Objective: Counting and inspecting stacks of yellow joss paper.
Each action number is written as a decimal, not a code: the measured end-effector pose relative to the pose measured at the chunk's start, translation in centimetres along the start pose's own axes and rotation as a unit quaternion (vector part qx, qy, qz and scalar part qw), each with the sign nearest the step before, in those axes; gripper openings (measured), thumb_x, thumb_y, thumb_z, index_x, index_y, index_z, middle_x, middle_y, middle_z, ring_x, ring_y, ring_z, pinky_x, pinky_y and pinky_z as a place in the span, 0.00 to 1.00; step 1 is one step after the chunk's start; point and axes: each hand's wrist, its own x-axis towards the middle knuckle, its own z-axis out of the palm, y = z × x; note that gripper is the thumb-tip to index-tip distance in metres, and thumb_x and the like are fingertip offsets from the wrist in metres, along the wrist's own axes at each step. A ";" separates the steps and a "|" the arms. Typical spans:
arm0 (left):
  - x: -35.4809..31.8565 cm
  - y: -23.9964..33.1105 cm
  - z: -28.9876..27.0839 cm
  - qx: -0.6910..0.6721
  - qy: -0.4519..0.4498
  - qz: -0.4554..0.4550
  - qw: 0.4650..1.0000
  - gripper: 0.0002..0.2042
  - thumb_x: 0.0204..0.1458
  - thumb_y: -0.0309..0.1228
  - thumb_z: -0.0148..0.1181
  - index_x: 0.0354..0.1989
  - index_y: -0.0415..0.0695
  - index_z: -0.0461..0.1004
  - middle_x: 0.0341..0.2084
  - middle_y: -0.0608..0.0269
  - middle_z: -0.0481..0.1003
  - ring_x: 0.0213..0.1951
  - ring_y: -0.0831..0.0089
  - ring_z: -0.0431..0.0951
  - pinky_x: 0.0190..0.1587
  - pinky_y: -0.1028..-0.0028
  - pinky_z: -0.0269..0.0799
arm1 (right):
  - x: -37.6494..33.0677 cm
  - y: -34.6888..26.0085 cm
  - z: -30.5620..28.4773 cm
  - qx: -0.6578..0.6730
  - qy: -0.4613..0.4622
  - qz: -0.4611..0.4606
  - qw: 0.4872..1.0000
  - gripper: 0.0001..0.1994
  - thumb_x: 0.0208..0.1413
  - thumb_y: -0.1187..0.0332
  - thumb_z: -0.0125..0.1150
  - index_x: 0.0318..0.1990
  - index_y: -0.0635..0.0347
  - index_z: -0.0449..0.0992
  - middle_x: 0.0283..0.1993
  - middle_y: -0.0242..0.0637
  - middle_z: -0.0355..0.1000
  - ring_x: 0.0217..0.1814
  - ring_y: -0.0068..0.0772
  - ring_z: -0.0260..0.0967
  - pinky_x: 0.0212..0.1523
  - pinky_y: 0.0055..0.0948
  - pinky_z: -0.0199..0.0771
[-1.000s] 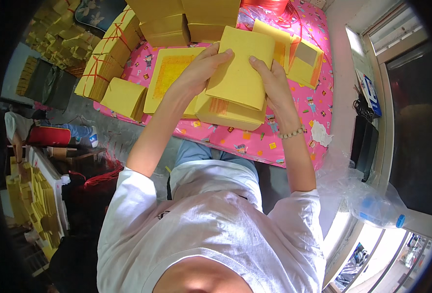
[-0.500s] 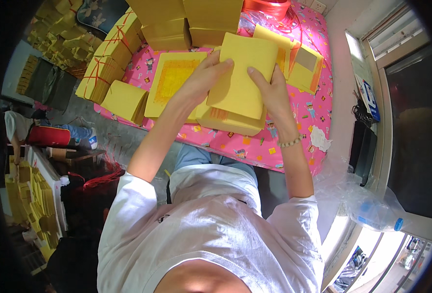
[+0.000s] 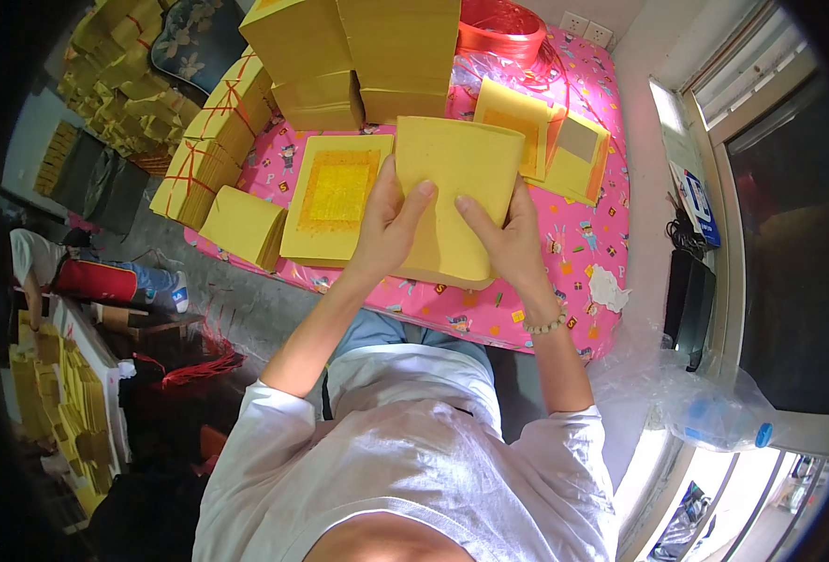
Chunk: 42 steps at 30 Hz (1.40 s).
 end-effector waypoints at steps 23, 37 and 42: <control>-4.8 1.7 -2.2 0.055 0.051 -0.030 0.997 0.15 0.57 0.25 0.48 0.52 0.36 0.60 0.42 0.58 0.71 0.45 0.75 0.70 0.48 0.75 0.67 | -0.3 0.2 0.6 -0.006 0.069 0.019 0.997 0.08 0.60 0.67 0.54 0.37 0.64 0.75 0.34 0.24 0.72 0.33 0.10 0.64 0.32 0.14 0.64; -9.8 2.8 -4.6 0.108 0.148 -0.011 0.983 0.14 0.54 0.29 0.52 0.45 0.34 0.61 0.35 0.44 0.72 0.42 0.60 0.75 0.42 0.66 0.69 | -3.0 1.2 1.7 -0.055 -0.055 0.074 0.994 0.12 0.60 0.64 0.55 0.39 0.65 0.76 0.36 0.30 0.74 0.35 0.14 0.66 0.35 0.16 0.66; -10.2 3.5 -6.0 0.117 0.165 -0.023 0.979 0.14 0.54 0.29 0.52 0.45 0.34 0.62 0.35 0.44 0.72 0.42 0.60 0.75 0.42 0.66 0.68 | -3.6 0.2 4.0 -0.074 -0.106 0.118 0.985 0.10 0.59 0.67 0.56 0.37 0.66 0.76 0.33 0.28 0.73 0.33 0.14 0.66 0.33 0.15 0.65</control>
